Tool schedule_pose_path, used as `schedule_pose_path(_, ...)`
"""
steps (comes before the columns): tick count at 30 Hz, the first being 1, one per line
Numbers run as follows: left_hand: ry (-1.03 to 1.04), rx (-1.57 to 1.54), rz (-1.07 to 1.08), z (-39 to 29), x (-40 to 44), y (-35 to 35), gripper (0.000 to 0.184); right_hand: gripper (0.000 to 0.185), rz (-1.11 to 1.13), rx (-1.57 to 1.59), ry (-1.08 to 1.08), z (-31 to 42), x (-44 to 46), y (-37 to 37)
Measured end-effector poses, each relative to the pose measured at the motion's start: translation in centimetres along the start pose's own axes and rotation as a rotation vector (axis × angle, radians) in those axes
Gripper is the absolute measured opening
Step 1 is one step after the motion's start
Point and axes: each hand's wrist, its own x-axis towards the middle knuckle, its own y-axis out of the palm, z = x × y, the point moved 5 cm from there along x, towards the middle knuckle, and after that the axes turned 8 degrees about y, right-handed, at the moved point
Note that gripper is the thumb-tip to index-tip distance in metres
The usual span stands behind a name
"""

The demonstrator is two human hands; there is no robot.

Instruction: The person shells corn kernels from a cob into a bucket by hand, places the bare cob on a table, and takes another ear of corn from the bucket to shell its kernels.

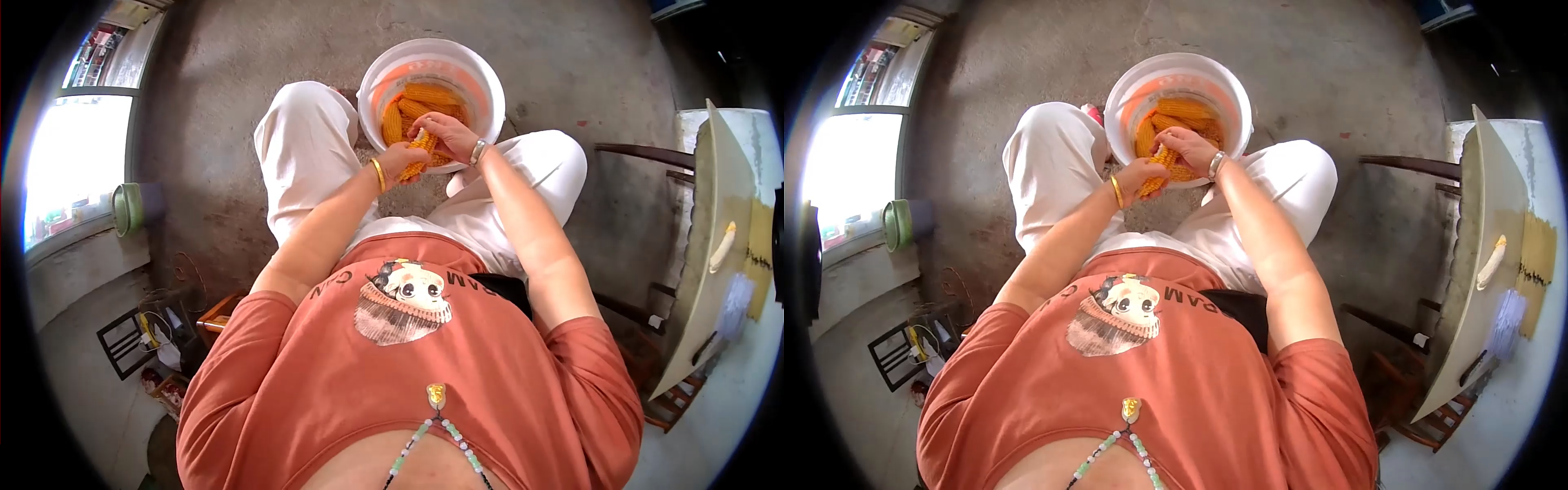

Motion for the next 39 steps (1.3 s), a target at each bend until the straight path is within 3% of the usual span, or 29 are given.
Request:
schedule_pose_path(11, 0.040, 0.102, 0.025, 0.2, 0.7, 0.1, 0.021, 0.028, -0.214, -0.013, -0.150, -1.1, 0.9, -0.9)
schedule_pose_path(17, 0.017, 0.036, 0.114, 0.1, 1.0, -0.3, 0.024, 0.029, -0.250, 0.264, 0.063, -0.6, -0.3, 0.3)
schedule_pose_path(24, 0.021, -0.066, 0.225, -1.1, -0.7, -0.4, 0.025, 0.025, -0.266, -0.003, 0.061, 1.5, -2.3, 2.9)
schedule_pose_path(27, -0.007, -0.034, 0.192, -0.2, -0.3, -0.3, 0.025, 0.019, -0.293, 0.062, 0.056, 0.2, -2.1, 2.3)
schedule_pose_path(30, 0.017, 0.085, 0.130, -0.2, -0.4, 0.1, 0.023, 0.019, -0.304, 0.196, -0.131, -2.5, -0.3, 0.8)
schedule_pose_path(35, -0.036, 0.100, 0.070, -0.3, -0.3, 0.2, 0.028, 0.031, -0.427, 0.213, -0.061, -2.2, -0.2, 1.2)
schedule_pose_path(39, -0.002, 0.064, 0.104, -1.1, -0.7, -0.7, 0.029, 0.035, -0.247, 0.311, 0.012, 0.1, -1.0, 2.8)
